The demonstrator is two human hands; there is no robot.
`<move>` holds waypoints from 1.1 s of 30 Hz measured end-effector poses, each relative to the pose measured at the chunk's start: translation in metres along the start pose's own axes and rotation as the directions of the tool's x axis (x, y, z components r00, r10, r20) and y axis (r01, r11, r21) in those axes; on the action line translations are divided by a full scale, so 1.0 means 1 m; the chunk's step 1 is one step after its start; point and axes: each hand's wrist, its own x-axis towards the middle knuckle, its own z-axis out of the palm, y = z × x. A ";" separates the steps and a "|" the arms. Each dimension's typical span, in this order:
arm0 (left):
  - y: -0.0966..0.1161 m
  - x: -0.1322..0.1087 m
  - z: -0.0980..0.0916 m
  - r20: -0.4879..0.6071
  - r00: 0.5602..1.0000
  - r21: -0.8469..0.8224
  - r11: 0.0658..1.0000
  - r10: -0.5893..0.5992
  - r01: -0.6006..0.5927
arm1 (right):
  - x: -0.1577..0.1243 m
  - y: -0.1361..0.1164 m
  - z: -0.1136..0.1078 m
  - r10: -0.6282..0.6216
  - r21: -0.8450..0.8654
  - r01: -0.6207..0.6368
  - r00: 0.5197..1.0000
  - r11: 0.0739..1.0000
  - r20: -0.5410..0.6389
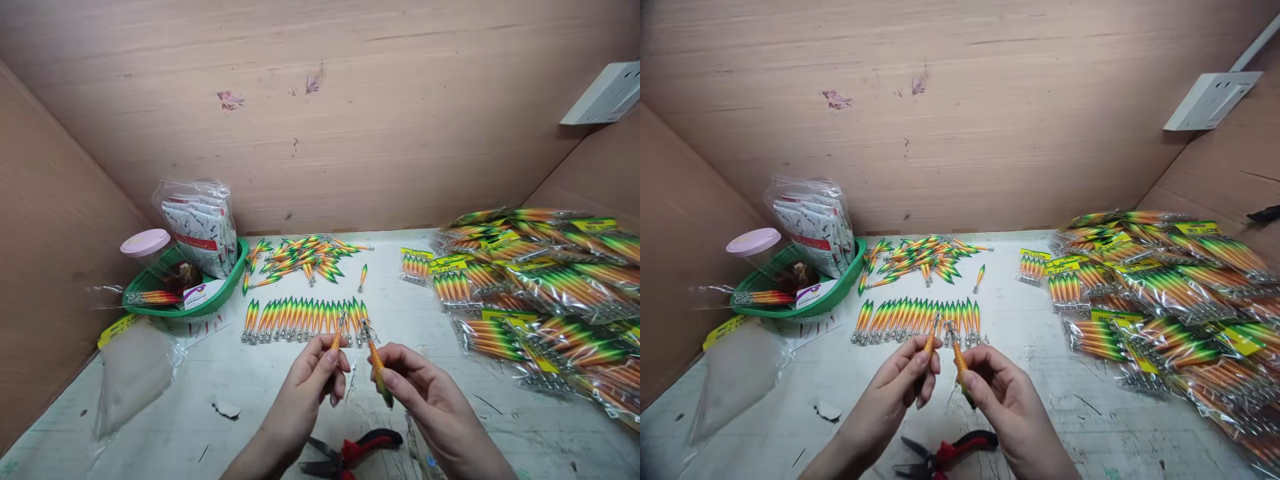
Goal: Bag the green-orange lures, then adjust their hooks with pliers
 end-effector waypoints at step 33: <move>-0.016 -0.027 0.019 -0.006 0.995 -0.332 0.939 -0.097 0.089 | -0.013 0.012 0.024 0.068 0.348 -0.097 0.993 0.932 0.095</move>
